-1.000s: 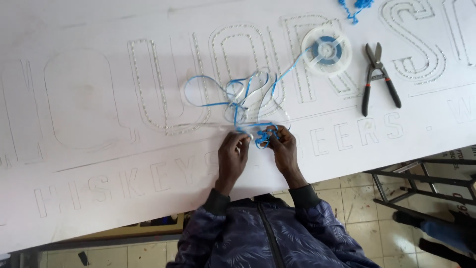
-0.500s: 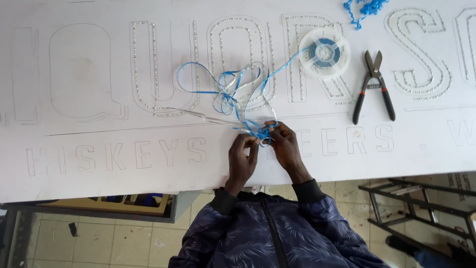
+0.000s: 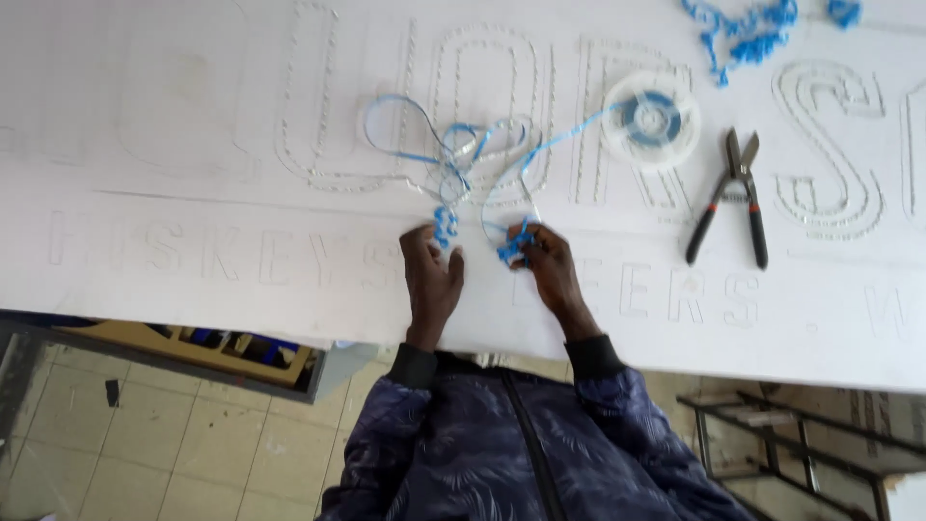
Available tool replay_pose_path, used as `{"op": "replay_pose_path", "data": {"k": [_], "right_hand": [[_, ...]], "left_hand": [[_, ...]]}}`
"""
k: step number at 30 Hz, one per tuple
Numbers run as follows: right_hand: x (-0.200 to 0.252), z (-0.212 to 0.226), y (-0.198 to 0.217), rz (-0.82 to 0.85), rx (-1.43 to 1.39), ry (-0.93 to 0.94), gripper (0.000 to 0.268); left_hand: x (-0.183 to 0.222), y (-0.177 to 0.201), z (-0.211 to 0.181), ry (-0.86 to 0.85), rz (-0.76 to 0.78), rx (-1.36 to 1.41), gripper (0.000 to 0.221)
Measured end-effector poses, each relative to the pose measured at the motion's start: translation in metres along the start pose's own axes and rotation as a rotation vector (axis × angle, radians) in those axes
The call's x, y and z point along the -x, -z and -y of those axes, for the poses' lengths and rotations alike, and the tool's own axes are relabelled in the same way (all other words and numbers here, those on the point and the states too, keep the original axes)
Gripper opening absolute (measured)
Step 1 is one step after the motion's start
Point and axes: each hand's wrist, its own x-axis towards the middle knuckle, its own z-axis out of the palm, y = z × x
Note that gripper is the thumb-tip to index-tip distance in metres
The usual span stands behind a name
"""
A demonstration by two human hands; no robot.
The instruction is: The person is untangling and laying out blue LED strips onto a large white board that has a sign template printed on it.
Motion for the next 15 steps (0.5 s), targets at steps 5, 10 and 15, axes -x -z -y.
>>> {"op": "replay_pose_path", "data": {"k": [5, 10, 15], "right_hand": [[0.005, -0.003, -0.022, 0.163, 0.048, -0.053, 0.038], [-0.004, -0.012, -0.040, 0.265, 0.105, 0.050, 0.046], [-0.011, -0.021, -0.051, 0.271, 0.167, 0.146, 0.052]], "left_hand": [[-0.027, -0.003, 0.047, -0.137, 0.177, -0.302, 0.011], [-0.038, 0.004, 0.021, 0.331, 0.356, 0.494, 0.029], [-0.046, 0.015, 0.004, 0.283, 0.447, 0.672, 0.066]]}}
